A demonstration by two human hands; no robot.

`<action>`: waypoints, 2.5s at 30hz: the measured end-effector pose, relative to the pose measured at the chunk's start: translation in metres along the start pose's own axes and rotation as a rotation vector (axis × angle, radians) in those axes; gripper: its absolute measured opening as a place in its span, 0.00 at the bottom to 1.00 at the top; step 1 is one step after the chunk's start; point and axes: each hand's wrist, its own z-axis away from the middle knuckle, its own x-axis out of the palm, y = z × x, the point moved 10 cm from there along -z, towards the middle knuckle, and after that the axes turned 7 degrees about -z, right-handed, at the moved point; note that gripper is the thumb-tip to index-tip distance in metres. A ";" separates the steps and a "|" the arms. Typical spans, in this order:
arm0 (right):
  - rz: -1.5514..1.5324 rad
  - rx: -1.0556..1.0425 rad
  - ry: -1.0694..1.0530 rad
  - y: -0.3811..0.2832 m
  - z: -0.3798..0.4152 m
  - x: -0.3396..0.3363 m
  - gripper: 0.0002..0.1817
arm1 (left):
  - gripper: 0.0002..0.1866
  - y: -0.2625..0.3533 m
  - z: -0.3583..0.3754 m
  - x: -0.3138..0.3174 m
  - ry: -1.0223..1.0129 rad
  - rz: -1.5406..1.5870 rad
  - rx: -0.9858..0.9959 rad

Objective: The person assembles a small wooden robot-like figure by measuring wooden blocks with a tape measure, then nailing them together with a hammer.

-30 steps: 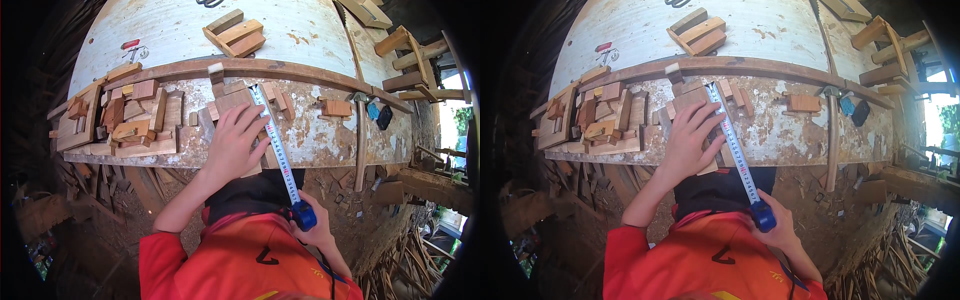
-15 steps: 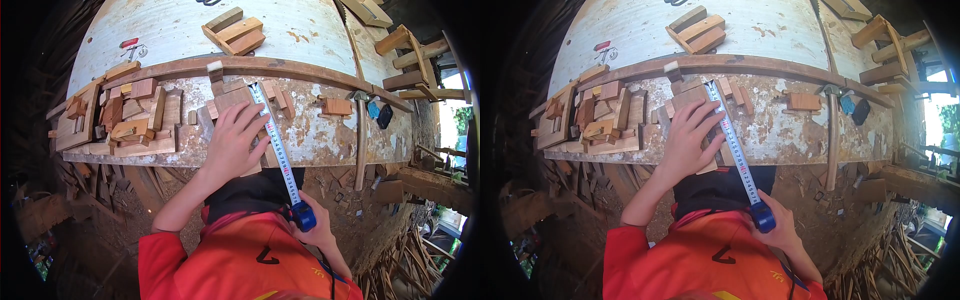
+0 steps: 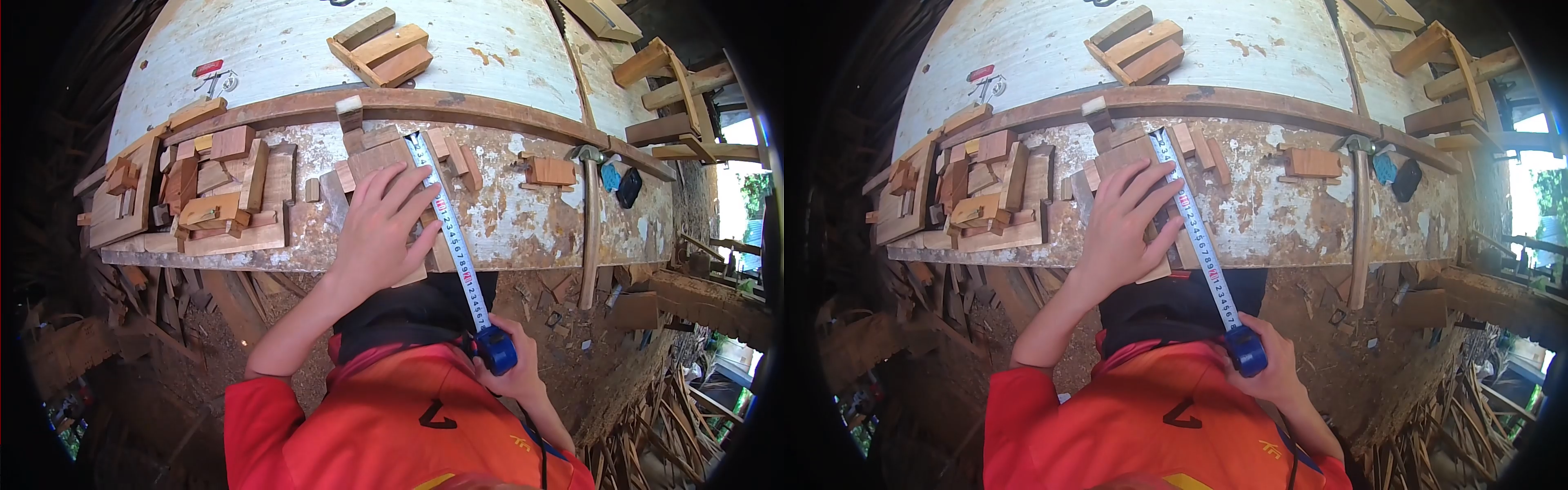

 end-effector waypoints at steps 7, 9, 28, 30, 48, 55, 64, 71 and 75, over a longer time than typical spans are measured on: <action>-0.063 -0.028 0.084 -0.003 -0.006 -0.001 0.34 | 0.24 -0.002 0.001 -0.003 0.010 0.025 -0.001; -0.055 -0.040 0.092 0.001 -0.005 -0.002 0.34 | 0.23 -0.002 0.002 -0.004 0.027 0.040 0.001; -0.074 -0.085 0.110 0.001 -0.008 -0.006 0.34 | 0.13 0.034 0.143 0.020 -0.039 0.406 0.194; -0.082 -0.119 0.133 -0.005 -0.015 -0.011 0.34 | 0.20 0.037 0.153 0.057 -0.341 0.385 0.128; -0.069 -0.111 0.415 0.004 -0.117 -0.094 0.34 | 0.46 -0.027 0.204 0.083 -0.812 0.062 -0.437; 0.336 -0.352 0.515 -0.024 -0.151 -0.114 0.40 | 0.42 -0.038 0.223 0.084 -0.969 0.264 -0.518; 0.513 -0.397 0.616 -0.009 -0.188 -0.157 0.36 | 0.25 -0.047 0.246 0.086 -0.896 0.290 -0.351; 0.633 -0.331 0.701 0.029 -0.186 -0.195 0.35 | 0.23 -0.056 0.265 0.077 -1.115 0.314 -0.446; 0.610 -0.294 0.698 0.043 -0.186 -0.200 0.35 | 0.19 -0.072 0.298 0.046 -1.153 0.329 -0.510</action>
